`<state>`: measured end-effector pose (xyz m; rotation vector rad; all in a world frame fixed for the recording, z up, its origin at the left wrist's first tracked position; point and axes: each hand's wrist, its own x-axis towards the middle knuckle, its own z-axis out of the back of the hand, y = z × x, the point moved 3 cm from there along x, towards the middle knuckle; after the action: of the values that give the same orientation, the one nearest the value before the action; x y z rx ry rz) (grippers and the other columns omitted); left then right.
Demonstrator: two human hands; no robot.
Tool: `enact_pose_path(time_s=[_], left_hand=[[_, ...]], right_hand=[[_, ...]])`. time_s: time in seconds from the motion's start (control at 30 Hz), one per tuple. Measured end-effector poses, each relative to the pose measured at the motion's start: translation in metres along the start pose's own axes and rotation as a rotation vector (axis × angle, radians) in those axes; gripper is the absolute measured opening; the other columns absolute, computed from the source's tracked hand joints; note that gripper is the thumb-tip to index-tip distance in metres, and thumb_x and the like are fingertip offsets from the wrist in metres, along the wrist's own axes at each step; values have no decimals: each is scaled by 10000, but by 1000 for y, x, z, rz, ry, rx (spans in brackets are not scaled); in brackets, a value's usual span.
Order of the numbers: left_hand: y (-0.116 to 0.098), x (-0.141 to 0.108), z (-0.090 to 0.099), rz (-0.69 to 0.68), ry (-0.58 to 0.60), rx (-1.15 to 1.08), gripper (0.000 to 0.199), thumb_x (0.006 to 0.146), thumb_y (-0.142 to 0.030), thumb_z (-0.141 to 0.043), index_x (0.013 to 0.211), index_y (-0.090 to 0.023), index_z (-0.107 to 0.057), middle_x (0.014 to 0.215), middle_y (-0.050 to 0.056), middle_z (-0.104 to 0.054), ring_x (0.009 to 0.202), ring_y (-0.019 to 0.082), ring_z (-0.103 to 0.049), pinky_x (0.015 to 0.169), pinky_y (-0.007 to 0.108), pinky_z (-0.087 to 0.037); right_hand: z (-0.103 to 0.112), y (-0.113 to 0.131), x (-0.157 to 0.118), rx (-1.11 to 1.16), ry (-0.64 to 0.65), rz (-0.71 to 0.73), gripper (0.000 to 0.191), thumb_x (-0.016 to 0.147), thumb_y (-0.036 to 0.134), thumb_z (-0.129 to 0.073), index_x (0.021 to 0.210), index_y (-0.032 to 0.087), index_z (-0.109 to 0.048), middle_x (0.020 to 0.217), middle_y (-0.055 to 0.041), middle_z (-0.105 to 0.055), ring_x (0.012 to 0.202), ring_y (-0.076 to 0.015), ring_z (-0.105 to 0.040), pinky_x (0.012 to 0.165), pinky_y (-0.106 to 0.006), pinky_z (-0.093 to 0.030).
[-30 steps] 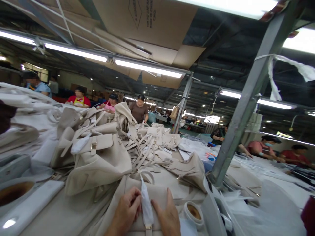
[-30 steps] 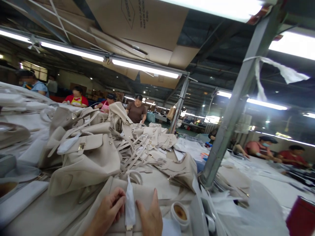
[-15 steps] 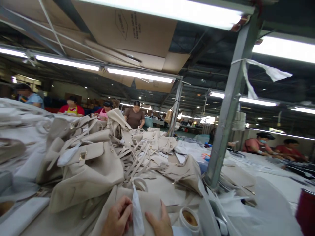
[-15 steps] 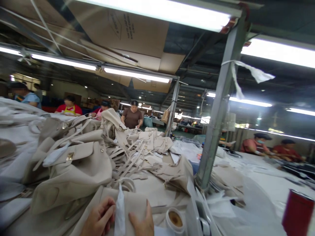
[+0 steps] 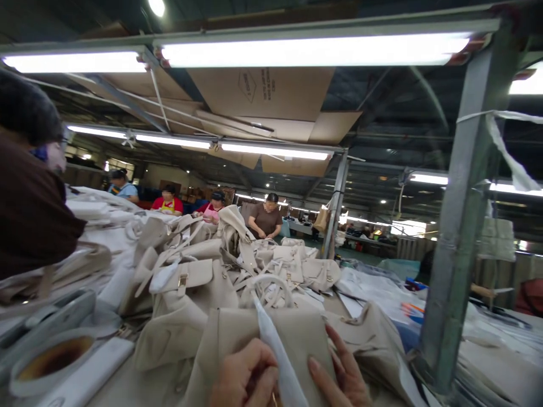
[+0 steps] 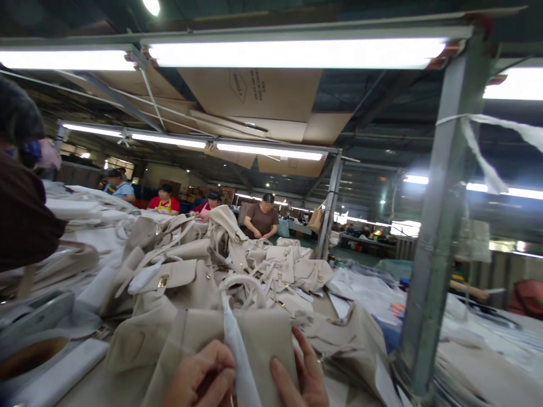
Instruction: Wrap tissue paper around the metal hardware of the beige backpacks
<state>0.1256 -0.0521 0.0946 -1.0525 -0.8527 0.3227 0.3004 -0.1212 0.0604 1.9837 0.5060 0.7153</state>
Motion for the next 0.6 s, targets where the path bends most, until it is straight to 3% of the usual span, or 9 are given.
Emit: enact_pose_path(time_s=[0.1, 0.17, 0.23, 0.3, 0.37, 0.47, 0.53, 0.6], left_hand=[[-41, 18, 24, -180, -172, 248, 237, 871, -421, -491, 771, -238, -604, 691, -4, -619, 659, 162, -587, 598, 238, -455], [-48, 37, 44, -231, -313, 368, 258, 861, -457, -487, 896, -239, -620, 814, 14, -685, 721, 185, -634, 532, 229, -458], [-37, 59, 62, -349, -399, 538, 326, 869, -474, -464, 1003, -220, -618, 941, 42, -713, 822, 210, -660, 641, 268, -511], [-5, 78, 73, -473, -443, 793, 370, 891, -447, -432, 1086, -195, -620, 1062, 87, -709, 957, 252, -654, 819, 356, -514], [36, 91, 75, -620, -435, 1047, 386, 895, -375, -422, 1126, -155, -641, 1157, 148, -692, 1045, 300, -634, 897, 427, -479], [90, 96, 62, -746, -340, 1256, 374, 858, -177, -399, 1088, -140, -692, 1210, 167, -683, 1131, 315, -608, 977, 468, -420], [108, 95, 50, -715, -306, 1292, 424, 832, -93, -387, 1123, -130, -694, 1262, 156, -663, 1189, 308, -579, 1025, 472, -388], [115, 94, 39, -668, -315, 1260, 450, 825, -67, -383, 1148, -118, -691, 1290, 143, -651, 1228, 300, -554, 1059, 461, -370]], right_hand=[[-48, 42, 24, 50, 74, 94, 907, 637, 400, -785, 1435, 247, -382, 1168, -101, -706, 865, -276, -715, 680, -370, -600], [-83, 55, 52, 57, 121, 223, 858, 667, 335, -733, 1437, 218, -374, 1147, -86, -710, 862, -236, -705, 721, -349, -592], [-110, 45, 84, -42, 182, 320, 797, 702, 283, -684, 1435, 210, -382, 1228, -84, -674, 939, -226, -693, 791, -354, -580], [-125, 13, 109, -290, 186, 366, 639, 751, 236, -642, 1368, 192, -484, 1285, -86, -647, 1110, -222, -634, 915, -352, -531], [-132, -29, 117, -631, 229, 433, 477, 802, 183, -592, 1279, 182, -573, 1305, -81, -638, 1204, -203, -578, 1017, -345, -459], [-122, -85, 109, -954, 303, 440, 295, 843, 148, -549, 1112, 168, -669, 1153, -73, -713, 1105, -184, -634, 980, -292, -469], [-102, -100, 109, -1035, 284, 416, 274, 899, 174, -488, 1102, 181, -671, 1130, -66, -720, 1081, -174, -642, 952, -272, -472], [-72, -98, 119, -1148, 231, 386, 314, 954, 210, -392, 1098, 200, -671, 1092, -60, -731, 1037, -170, -653, 907, -264, -477]])
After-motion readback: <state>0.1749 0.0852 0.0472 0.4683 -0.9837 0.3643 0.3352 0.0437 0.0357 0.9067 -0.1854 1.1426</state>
